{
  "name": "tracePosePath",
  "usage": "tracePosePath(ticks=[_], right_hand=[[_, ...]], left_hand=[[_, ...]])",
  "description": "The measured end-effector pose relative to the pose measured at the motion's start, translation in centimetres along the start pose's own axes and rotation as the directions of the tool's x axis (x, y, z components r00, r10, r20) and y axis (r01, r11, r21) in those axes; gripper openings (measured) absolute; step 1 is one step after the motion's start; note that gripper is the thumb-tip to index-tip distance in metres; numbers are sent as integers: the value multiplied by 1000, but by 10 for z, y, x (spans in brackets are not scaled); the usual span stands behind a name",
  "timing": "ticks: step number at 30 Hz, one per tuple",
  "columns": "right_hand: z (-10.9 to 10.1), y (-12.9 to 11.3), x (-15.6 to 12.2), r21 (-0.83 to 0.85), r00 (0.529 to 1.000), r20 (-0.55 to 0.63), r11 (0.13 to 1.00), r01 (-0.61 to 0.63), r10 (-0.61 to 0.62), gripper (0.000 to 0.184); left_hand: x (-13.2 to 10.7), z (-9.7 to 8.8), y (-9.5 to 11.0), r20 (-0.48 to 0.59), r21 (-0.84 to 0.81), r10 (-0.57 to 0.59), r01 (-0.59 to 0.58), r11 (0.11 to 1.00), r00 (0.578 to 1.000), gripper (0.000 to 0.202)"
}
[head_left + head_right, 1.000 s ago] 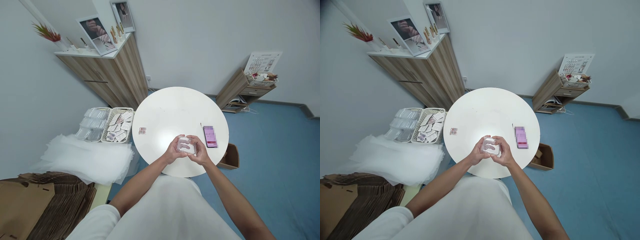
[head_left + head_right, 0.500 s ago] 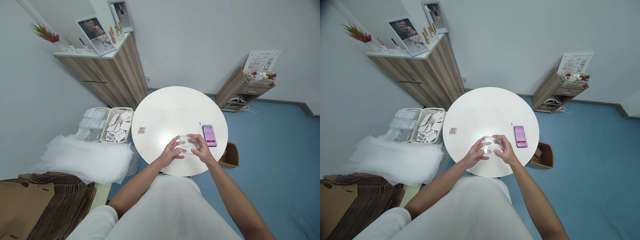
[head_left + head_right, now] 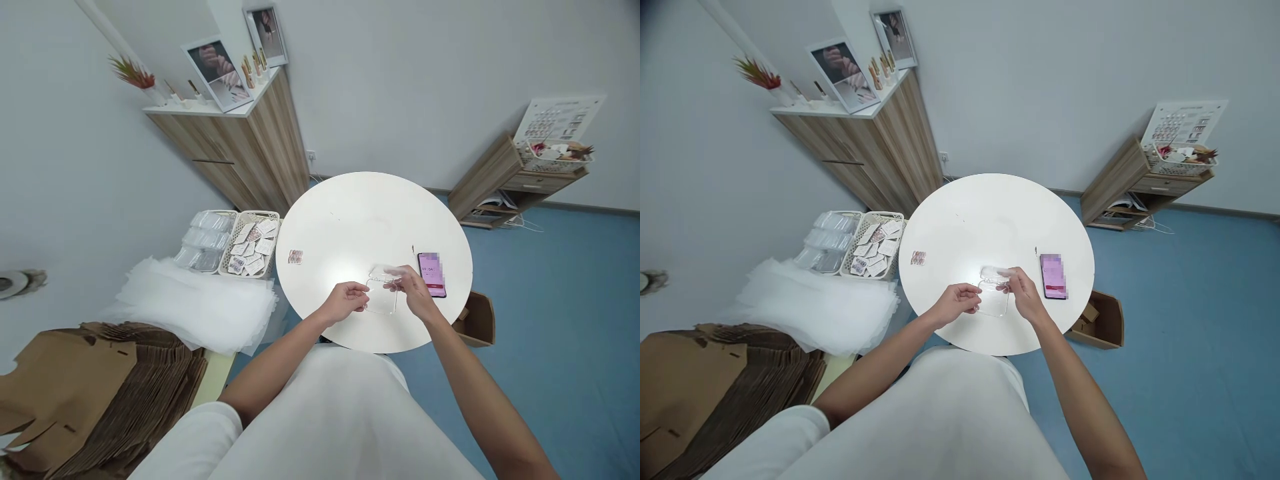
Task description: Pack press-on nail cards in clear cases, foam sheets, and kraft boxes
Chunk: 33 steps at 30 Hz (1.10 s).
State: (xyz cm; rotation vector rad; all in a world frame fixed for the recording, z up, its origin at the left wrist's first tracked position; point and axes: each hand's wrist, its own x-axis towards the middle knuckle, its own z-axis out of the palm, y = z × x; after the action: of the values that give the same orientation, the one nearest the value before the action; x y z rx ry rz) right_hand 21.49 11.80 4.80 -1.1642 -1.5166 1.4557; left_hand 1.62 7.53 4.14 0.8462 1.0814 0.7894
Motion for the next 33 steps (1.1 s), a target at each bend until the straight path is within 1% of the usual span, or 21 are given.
tracePosePath(ticks=[2,4,7,10,12,13,16,18,20,22,24,28,30,33], right_hand=[[1,3,6,38,994,-60,996,-86,88,41],[2,6,11,74,982,-89,985,-158,164,41],[4,10,15,116,964,-99,965,-236,248,44],[4,15,14,158,950,-92,946,-283,299,48],[3,22,10,180,942,-93,936,-303,323,52],[3,27,6,178,938,-113,935,-306,328,54],[7,46,-11,97,923,-232,951,-292,307,49],[14,60,-24,15,926,-245,956,-292,287,44],[21,73,-33,-22,932,-218,954,-300,289,43],[28,83,-36,-37,927,-207,944,-326,312,41],[32,93,-34,-47,912,-226,932,-360,341,41],[35,111,-24,-66,881,-247,900,-432,405,41],[35,120,-19,-87,870,-248,885,-457,425,40],[36,133,-16,-119,867,-255,876,-467,428,38]], left_hand=[[0,-1,-5,12,21,6,-7,1000,1000,37],[0,-1,-8,15,34,19,-19,999,1000,37],[0,-1,-11,28,46,41,-42,998,999,35],[3,-1,-15,24,39,50,-51,998,998,35],[6,-3,-20,2,32,47,-47,998,999,36],[8,-4,-24,-11,31,43,-43,999,999,36],[15,-11,-38,-45,40,35,-33,999,998,36],[21,-15,-49,-63,54,29,-26,998,998,35],[28,-18,-62,-82,81,15,-8,997,997,33],[36,-21,-74,-105,143,12,3,990,994,30],[44,-22,-85,-141,238,20,14,971,990,27],[59,-23,-104,-222,395,-12,101,913,975,27],[64,-24,-111,-219,455,-19,119,883,976,27],[69,-24,-118,-221,550,6,120,827,975,26]])
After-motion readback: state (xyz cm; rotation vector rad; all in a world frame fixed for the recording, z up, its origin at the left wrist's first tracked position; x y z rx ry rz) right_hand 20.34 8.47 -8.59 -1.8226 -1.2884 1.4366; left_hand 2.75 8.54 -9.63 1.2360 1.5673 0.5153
